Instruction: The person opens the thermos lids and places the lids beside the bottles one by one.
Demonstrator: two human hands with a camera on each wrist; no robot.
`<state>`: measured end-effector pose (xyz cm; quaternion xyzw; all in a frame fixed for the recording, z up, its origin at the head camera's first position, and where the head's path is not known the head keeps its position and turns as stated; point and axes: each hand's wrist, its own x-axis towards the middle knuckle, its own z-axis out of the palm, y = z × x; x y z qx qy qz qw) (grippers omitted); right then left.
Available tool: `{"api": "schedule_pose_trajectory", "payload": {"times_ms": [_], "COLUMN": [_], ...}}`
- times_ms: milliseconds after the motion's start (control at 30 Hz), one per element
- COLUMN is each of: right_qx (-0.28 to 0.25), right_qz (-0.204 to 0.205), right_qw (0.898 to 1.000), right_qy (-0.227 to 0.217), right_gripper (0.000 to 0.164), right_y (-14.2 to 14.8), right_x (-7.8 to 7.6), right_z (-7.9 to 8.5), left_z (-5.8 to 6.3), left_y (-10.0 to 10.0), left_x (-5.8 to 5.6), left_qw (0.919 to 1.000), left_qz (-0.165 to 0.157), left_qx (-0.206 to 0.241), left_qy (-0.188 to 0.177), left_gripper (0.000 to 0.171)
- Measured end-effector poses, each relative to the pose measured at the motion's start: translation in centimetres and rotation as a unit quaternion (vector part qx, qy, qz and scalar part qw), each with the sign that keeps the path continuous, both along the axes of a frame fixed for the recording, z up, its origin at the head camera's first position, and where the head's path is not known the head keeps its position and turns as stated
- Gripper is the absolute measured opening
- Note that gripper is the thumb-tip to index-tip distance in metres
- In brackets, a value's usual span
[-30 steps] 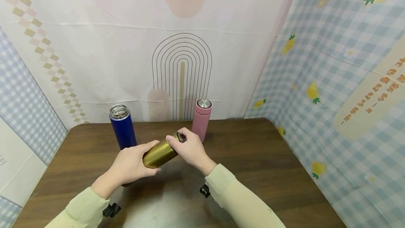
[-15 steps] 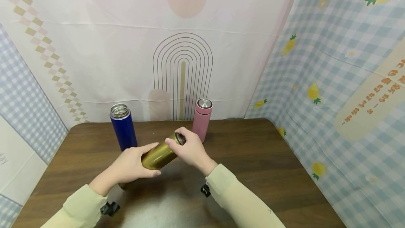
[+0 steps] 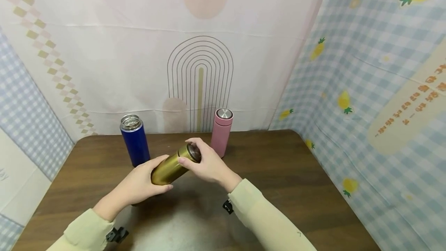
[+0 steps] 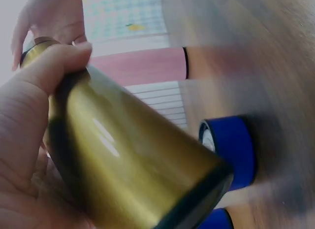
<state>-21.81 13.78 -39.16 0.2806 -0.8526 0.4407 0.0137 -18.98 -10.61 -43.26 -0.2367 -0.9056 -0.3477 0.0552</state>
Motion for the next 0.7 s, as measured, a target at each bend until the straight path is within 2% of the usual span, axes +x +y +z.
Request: {"api": "schedule_pose_trajectory", "payload": {"times_ms": [100,233,367,500,700], "right_qx": [0.001,0.003,0.031,0.058,0.066], "right_qz": [-0.009,-0.037,-0.059,-0.064,-0.048], "right_qw": [0.999,0.999,0.997,0.995,0.993], "right_qy": [-0.032,-0.036,-0.040,-0.060,-0.083], "right_gripper": [0.051,0.045,0.047,0.050,0.051], "right_y": [0.13,0.28,0.40,0.52,0.61], "right_x": [0.11,0.18,0.21,0.30,0.35], "right_z": [-0.02,-0.15,-0.45,-0.68,-0.78], "left_z": [-0.09,-0.18,-0.28,-0.43,-0.59], "left_y": [-0.24,-0.47,-0.65,-0.81,-1.00], "left_x": [0.14,0.31,0.45,0.55,0.61], "left_qw": [0.9988,0.9937,0.9888,0.9872,0.9864], "left_qz": [0.021,0.034,0.039,0.041,0.036], "left_qx": [-0.032,-0.074,-0.091,-0.093,-0.099], "left_qy": [0.030,0.077,0.112,0.124,0.126], "left_gripper": [0.072,0.080,0.082,0.083,0.083]}}
